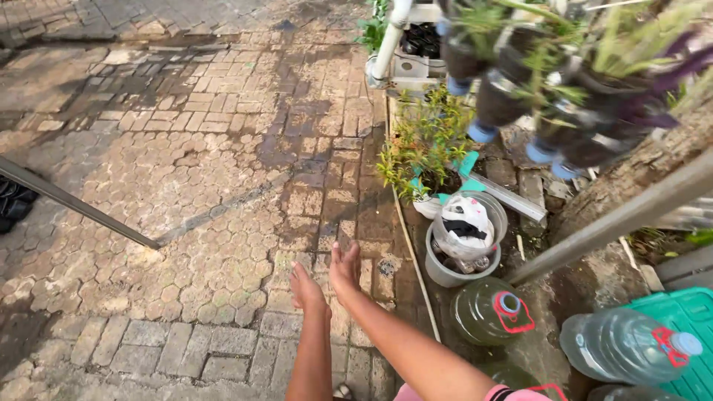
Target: Inspecting and checking the water flow and pipe connections in a hydroponic greenhouse setup.
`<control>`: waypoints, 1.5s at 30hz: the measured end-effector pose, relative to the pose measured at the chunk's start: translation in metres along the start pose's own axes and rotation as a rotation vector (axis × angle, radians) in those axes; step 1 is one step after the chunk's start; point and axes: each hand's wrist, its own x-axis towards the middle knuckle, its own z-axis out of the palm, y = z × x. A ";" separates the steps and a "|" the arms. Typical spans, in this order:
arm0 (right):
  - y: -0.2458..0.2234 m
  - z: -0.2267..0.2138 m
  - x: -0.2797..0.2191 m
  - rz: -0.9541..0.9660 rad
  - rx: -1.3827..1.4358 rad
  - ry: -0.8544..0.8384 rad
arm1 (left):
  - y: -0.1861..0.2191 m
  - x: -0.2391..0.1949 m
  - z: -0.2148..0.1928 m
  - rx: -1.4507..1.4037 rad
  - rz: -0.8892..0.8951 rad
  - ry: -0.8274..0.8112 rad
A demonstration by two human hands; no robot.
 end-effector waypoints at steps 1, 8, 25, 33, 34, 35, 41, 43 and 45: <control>-0.007 0.019 0.017 -0.010 -0.008 -0.014 | 0.009 0.022 0.000 -0.015 -0.001 0.012; -0.110 0.163 0.089 -0.009 0.098 0.165 | 0.115 0.175 0.005 -0.347 -0.095 -0.725; -0.259 0.328 0.552 0.341 0.671 -0.330 | 0.360 0.537 0.276 0.110 0.313 -0.431; -0.416 0.417 0.722 0.317 0.609 -0.308 | 0.499 0.724 0.345 0.487 0.348 0.095; -0.426 0.430 0.743 0.317 0.603 -0.312 | 0.501 0.758 0.350 0.483 0.343 0.098; -0.441 0.445 0.771 0.351 0.606 -0.265 | 0.512 0.798 0.361 0.434 0.361 0.152; -0.502 0.527 0.920 0.478 0.607 -0.031 | 0.698 0.850 0.418 0.258 0.101 -0.101; -0.536 0.544 0.977 0.438 0.622 0.056 | 0.740 0.883 0.445 0.233 -0.064 -0.316; -0.599 0.543 1.054 0.272 0.642 0.101 | 0.745 0.983 0.512 0.262 0.078 -0.558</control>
